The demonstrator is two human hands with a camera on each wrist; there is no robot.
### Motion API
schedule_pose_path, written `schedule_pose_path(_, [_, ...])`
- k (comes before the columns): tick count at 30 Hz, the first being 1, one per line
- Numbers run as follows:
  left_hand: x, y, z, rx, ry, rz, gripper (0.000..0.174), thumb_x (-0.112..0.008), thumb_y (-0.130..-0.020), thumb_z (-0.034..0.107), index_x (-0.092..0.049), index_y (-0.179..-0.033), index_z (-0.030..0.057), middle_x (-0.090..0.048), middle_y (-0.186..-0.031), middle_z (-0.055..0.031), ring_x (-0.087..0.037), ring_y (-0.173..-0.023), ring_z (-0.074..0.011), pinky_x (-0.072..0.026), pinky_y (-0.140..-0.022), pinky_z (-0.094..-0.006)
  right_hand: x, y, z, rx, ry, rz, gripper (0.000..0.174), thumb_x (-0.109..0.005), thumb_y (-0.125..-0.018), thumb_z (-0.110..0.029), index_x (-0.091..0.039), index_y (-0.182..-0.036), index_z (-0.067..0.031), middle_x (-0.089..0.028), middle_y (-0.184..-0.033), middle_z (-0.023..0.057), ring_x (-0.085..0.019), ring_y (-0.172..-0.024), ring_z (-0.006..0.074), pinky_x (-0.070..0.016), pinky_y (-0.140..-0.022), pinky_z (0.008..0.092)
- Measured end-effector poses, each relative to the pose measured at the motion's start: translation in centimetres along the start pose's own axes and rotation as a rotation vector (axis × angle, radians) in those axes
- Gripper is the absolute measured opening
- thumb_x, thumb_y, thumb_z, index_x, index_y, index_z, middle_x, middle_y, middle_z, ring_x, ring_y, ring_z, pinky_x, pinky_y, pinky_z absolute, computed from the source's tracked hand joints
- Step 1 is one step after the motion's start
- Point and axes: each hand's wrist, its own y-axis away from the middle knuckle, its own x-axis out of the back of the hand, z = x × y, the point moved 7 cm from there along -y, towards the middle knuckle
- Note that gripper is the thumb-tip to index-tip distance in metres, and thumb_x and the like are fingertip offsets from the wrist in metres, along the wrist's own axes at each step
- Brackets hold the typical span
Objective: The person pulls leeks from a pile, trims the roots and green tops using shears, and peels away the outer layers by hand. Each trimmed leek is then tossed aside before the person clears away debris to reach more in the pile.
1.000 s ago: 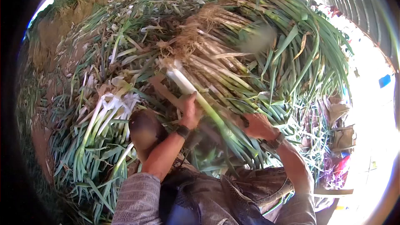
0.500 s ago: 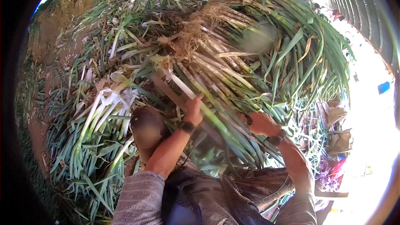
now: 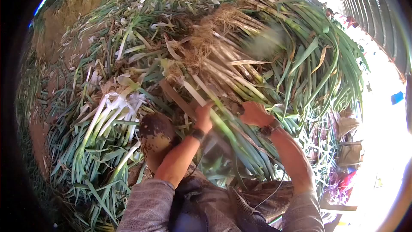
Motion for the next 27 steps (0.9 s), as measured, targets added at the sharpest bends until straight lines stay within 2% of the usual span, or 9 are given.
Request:
schedule_pose_path(1, [-1.0, 0.5, 2.4, -0.004, -0.001, 0.002, 0.025, -0.069, -0.085, 0.014, -0.064, -0.108, 0.0057, -0.065, -0.1, -0.0089, -0.064, -0.087, -0.0234, -0.0565, -0.074, -0.0397, 0.8, -0.3, -1.2, 0.017, -0.017, -0.006, 0.034, -0.058, -0.075, -0.027, -0.065, -0.093, 0.0014, -0.066, -0.092, 0.0272, -0.063, -0.09, 0.0438, -0.0482, -0.081, 0.0518])
schedule_pose_path(3, [-2.7, 3.2, 6.0, 0.435, 0.305, 0.267, 0.023, -0.069, -0.085, 0.014, -0.063, -0.104, 0.0043, -0.065, -0.097, -0.0085, -0.065, -0.087, -0.0227, -0.057, -0.073, -0.0382, 1.6, -1.0, -2.8, 0.038, -0.032, -0.01, 0.036, -0.058, -0.076, -0.028, -0.066, -0.095, 0.0016, -0.066, -0.093, 0.0271, -0.063, -0.09, 0.044, -0.0482, -0.082, 0.0513])
schedule_pose_path(10, [-1.3, -0.2, 5.3, 0.401, 0.365, 0.245, 0.027, -0.07, -0.084, 0.014, -0.063, -0.108, 0.0048, -0.065, -0.094, -0.0054, -0.063, -0.085, -0.0201, -0.0575, -0.072, -0.0361, 2.6, -1.2, -4.2, 0.104, -0.09, -0.032, 0.041, -0.059, -0.076, -0.029, -0.066, -0.104, 0.0009, -0.066, -0.1, 0.0263, -0.062, -0.095, 0.0436, -0.0482, -0.085, 0.05])
schedule_pose_path(15, [-1.1, -2.3, 8.5, 0.363, 0.461, 0.227, 0.042, -0.076, -0.082, 0.03, -0.064, -0.116, 0.0074, -0.065, -0.097, -0.0036, -0.061, -0.083, -0.0198, -0.052, -0.069, -0.0422, 2.4, 1.5, -1.3, -0.007, -0.052, -0.046, 0.043, -0.058, -0.078, -0.028, -0.064, -0.109, -0.0002, -0.065, -0.105, 0.0264, -0.062, -0.1, 0.0423, -0.0478, -0.089, 0.0495])
schedule_pose_path(16, [-0.7, -2.6, 8.4, 0.395, 0.349, 0.224, 0.052, -0.074, -0.085, 0.039, -0.06, -0.127, 0.013, -0.06, -0.116, -0.0019, -0.059, -0.094, -0.0219, -0.0522, -0.072, -0.0469, 1.9, 2.2, -0.4, -0.012, -0.053, -0.068, 0.043, -0.059, -0.078, -0.031, -0.064, -0.109, -0.0001, -0.065, -0.104, 0.0268, -0.062, -0.1, 0.042, -0.0478, -0.089, 0.0493])
schedule_pose_path(17, [-0.5, -2.9, 8.4, 0.397, 0.352, 0.218, 0.052, -0.074, -0.085, 0.039, -0.06, -0.127, 0.013, -0.06, -0.116, -0.0019, -0.059, -0.094, -0.0219, -0.0522, -0.072, -0.0469, 1.3, 3.0, 0.6, -0.018, -0.055, -0.091, 0.044, -0.059, -0.079, -0.033, -0.064, -0.108, 0.0, -0.065, -0.104, 0.0271, -0.062, -0.1, 0.0417, -0.0478, -0.089, 0.0491])
schedule_pose_path(21, [-2.2, -1.3, 10.9, 0.46, 0.176, 0.184, 0.054, -0.071, -0.088, 0.038, -0.053, -0.133, 0.0135, -0.058, -0.106, -0.004, -0.052, -0.078, -0.0166, -0.0486, -0.063, -0.0434, 0.5, 5.5, 3.7, -0.131, -0.083, -0.1, 0.04, -0.058, -0.081, -0.033, -0.064, -0.106, -0.0019, -0.066, -0.1, 0.0249, -0.063, -0.094, 0.0412, -0.0478, -0.085, 0.0504])
schedule_pose_path(24, [-3.7, -1.8, 10.1, 0.412, 0.397, 0.039, 0.033, -0.075, -0.084, 0.037, -0.063, -0.099, 0.0113, -0.053, -0.079, 0.0006, -0.053, -0.065, -0.0134, -0.0481, -0.054, -0.0351, -1.3, 6.3, 4.8, -0.024, 0.0, -0.103, 0.036, -0.056, -0.084, -0.035, -0.064, -0.1, -0.0038, -0.067, -0.091, 0.0233, -0.063, -0.088, 0.0418, -0.0478, -0.08, 0.0517])
schedule_pose_path(27, [-4.2, -0.2, 11.8, 0.423, 0.392, 0.129, 0.034, -0.077, -0.082, 0.04, -0.062, -0.095, 0.0118, -0.053, -0.077, 0.001, -0.052, -0.065, -0.0124, -0.0473, -0.055, -0.0335, -1.5, 8.5, 4.9, 0.038, -0.021, 0.014, 0.035, -0.055, -0.086, -0.038, -0.064, -0.092, -0.0048, -0.066, -0.084, 0.0226, -0.063, -0.083, 0.0424, -0.0477, -0.076, 0.052])
